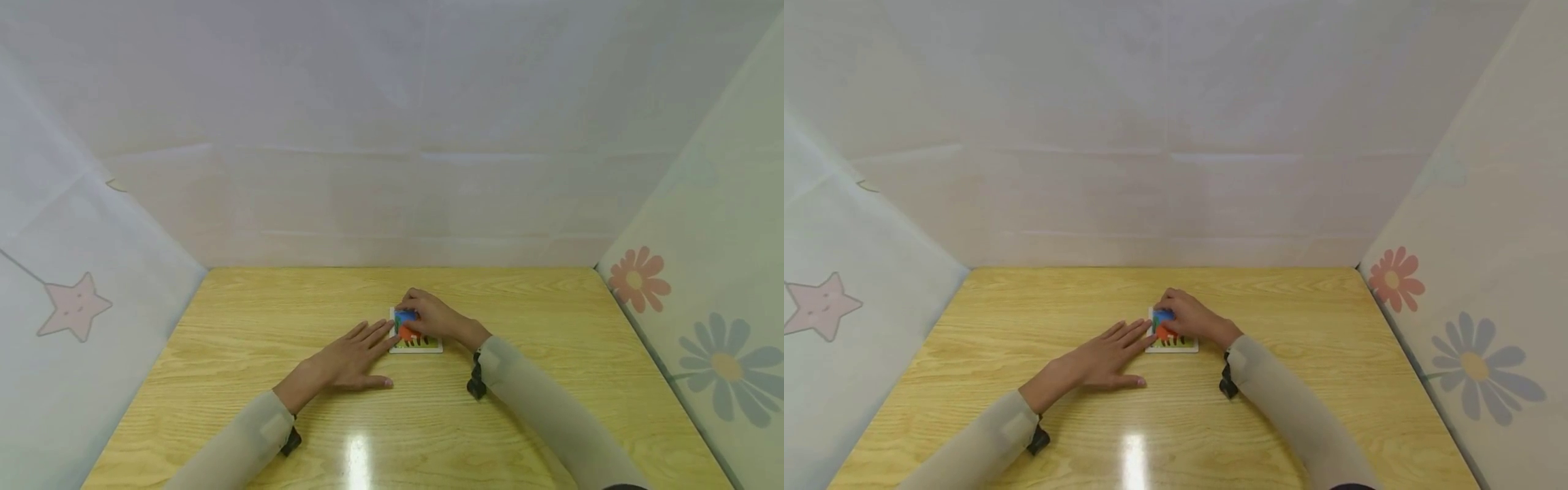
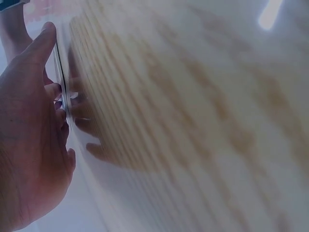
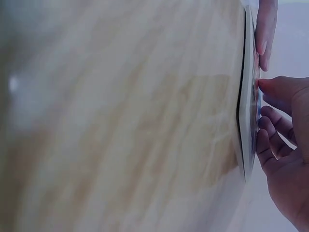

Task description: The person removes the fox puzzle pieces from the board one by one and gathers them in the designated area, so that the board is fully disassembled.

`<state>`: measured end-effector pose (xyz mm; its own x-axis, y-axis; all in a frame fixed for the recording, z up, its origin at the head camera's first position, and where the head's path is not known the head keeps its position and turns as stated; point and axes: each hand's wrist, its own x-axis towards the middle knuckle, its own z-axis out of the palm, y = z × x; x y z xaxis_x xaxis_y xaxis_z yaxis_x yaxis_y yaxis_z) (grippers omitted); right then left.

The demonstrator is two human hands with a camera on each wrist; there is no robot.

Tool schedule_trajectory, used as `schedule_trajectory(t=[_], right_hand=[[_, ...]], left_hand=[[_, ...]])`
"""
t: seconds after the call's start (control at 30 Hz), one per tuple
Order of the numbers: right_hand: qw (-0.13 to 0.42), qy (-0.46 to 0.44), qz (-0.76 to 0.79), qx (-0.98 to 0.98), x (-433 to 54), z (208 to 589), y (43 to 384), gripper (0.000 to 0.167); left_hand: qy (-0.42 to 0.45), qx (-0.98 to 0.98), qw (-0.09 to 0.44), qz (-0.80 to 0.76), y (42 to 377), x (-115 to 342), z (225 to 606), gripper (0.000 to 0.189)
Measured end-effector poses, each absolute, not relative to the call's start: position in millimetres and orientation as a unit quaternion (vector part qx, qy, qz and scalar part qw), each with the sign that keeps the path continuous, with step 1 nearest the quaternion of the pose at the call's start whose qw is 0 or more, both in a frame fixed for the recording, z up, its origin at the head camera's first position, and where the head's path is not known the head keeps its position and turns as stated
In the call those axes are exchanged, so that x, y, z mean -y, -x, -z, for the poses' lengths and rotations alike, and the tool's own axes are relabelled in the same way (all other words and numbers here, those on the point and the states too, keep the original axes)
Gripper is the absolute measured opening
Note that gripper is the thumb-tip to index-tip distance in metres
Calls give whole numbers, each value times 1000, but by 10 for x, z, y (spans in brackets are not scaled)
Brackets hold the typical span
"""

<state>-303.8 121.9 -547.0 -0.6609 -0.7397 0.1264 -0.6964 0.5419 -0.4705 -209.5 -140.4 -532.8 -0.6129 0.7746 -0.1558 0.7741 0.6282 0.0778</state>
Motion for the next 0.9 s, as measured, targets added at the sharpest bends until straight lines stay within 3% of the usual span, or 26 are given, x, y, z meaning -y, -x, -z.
schedule_trajectory(t=[0.43,0.9], right_hand=[[91,391,243,-883,-1173,5388,3100,33],[102,422,199,-879,-1114,5302,3183,33]], left_hand=[[-423,-900,100,-5,2145,1410,5361,93],[-422,-901,101,-5,2151,1400,5358,94]])
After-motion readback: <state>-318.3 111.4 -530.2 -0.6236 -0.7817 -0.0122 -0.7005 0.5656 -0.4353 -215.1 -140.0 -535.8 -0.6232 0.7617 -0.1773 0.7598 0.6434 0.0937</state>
